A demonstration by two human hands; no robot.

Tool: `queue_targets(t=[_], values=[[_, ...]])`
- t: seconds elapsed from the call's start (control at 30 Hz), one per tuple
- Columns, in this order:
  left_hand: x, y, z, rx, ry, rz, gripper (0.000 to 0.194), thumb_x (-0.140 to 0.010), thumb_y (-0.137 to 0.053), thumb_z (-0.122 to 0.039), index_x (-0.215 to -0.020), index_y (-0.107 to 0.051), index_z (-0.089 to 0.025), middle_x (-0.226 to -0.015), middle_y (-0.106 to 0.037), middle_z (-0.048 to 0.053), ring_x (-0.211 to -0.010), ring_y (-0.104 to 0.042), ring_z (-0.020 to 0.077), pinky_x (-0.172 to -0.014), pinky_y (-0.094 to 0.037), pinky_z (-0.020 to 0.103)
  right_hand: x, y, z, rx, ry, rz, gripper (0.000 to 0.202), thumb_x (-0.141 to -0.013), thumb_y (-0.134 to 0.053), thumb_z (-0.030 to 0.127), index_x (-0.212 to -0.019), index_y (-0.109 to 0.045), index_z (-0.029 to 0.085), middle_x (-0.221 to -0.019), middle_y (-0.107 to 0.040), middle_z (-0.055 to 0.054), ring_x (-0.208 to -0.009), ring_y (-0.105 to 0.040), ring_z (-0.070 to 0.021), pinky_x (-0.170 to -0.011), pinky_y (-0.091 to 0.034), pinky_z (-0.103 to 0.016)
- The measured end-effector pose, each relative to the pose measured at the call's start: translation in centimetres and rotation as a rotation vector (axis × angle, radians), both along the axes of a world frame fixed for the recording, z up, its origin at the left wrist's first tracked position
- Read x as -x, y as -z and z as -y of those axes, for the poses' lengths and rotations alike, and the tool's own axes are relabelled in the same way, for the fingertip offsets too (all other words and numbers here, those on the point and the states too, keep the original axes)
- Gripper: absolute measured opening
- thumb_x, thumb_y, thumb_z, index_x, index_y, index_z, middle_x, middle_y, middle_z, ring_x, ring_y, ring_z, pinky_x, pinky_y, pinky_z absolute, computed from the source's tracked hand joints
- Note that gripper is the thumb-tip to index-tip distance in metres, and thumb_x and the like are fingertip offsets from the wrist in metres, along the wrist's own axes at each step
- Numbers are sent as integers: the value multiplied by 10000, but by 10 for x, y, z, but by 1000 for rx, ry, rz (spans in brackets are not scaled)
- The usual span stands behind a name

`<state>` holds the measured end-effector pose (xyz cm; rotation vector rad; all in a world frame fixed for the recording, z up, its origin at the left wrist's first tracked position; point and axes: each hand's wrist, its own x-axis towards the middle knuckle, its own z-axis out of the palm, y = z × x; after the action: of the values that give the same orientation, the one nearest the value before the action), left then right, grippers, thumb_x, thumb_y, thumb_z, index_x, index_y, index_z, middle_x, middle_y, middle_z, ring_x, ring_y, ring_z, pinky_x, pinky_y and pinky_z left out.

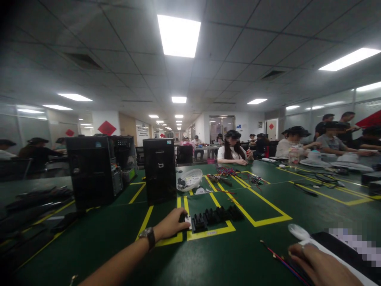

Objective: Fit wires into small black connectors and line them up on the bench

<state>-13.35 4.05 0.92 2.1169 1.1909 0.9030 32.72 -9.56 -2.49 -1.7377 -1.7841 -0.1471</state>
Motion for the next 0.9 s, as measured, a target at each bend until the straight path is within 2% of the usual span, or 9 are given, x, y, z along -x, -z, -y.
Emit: queue_targets(t=[0.13, 0.2, 0.27, 0.4, 0.53, 0.63, 0.73, 0.8, 0.9], values=[[8, 1, 26, 12, 38, 66, 431, -594, -737, -299, -944, -502, -211, -817, -605, -7, -715, -552, 164, -588, -407, 242, 52, -41, 5, 25, -8, -207, 415, -683, -582, 554, -930, -704, 244, -981, -713, -120, -859, -660, -297, -771, -502, -402], [12, -1, 47, 41, 22, 201, 414, -625, -714, -253, -946, -455, -223, -811, -585, -24, -709, -554, 143, -566, -409, 220, 104, -64, 7, 135, -59, -414, 522, -748, -456, 600, -1036, -637, 205, -776, -704, -98, -605, -637, -234, -530, -493, -336], [15, -4, 70, 125, -20, 390, 463, -629, -709, -230, -988, -416, -239, -837, -551, -22, -697, -561, 144, -544, -438, 228, 165, -79, 6, 212, -221, -610, 496, -790, -412, 586, -1049, -590, 201, -637, -638, -30, -461, -542, -160, -414, -403, -265], [21, -9, 113, 365, -78, 629, 592, -597, -734, -270, -1070, -377, -277, -939, -472, 5, -703, -580, 180, -493, -523, 335, 279, -72, -1, 360, -512, -749, 412, -794, -439, 562, -689, -552, 180, -502, -486, 43, -385, -372, -71, -383, -256, -209], [38, -4, 133, 552, -85, 806, 462, -672, -641, -457, -1006, -420, -228, -857, -496, 5, -568, -544, 141, -476, -523, 387, 357, -51, -1, 474, -681, -892, 424, -715, -532, 589, -664, -523, 169, -516, -548, 18, -365, -308, -45, -380, -194, -205], [58, 8, 132, 563, -90, 1000, 486, -716, -555, -528, -1077, -442, -222, -846, -529, 17, -554, -537, 138, -487, -512, 386, 385, -42, 1, 481, -752, -979, 461, -662, -597, 612, -707, -541, 157, -582, -639, -36, -345, -299, -30, -373, -163, -203], [73, 12, 131, 473, -130, 1064, 632, -619, -674, -547, -1104, -485, -188, -947, -560, 77, -746, -591, 218, -543, -518, 384, 395, -38, 3, 462, -732, -1073, 489, -637, -614, 637, -725, -521, 165, -565, -643, -36, -318, -281, -21, -356, -148, -193], [79, 7, 135, 430, -141, 1068, 643, -584, -717, -535, -1071, -524, -161, -974, -571, 100, -807, -592, 241, -540, -509, 351, 397, -39, 6, 462, -693, -1118, 499, -618, -639, 632, -766, -513, 172, -540, -631, -18, -304, -285, -22, -351, -155, -186], [83, -7, 148, 402, -112, 1077, 548, -648, -702, -479, -1066, -541, -164, -877, -579, 60, -683, -592, 179, -464, -437, 250, 397, -45, 17, 446, -645, -1170, 557, -587, -691, 598, -907, -510, 179, -520, -617, 8, -292, -315, -36, -349, -179, -183]])
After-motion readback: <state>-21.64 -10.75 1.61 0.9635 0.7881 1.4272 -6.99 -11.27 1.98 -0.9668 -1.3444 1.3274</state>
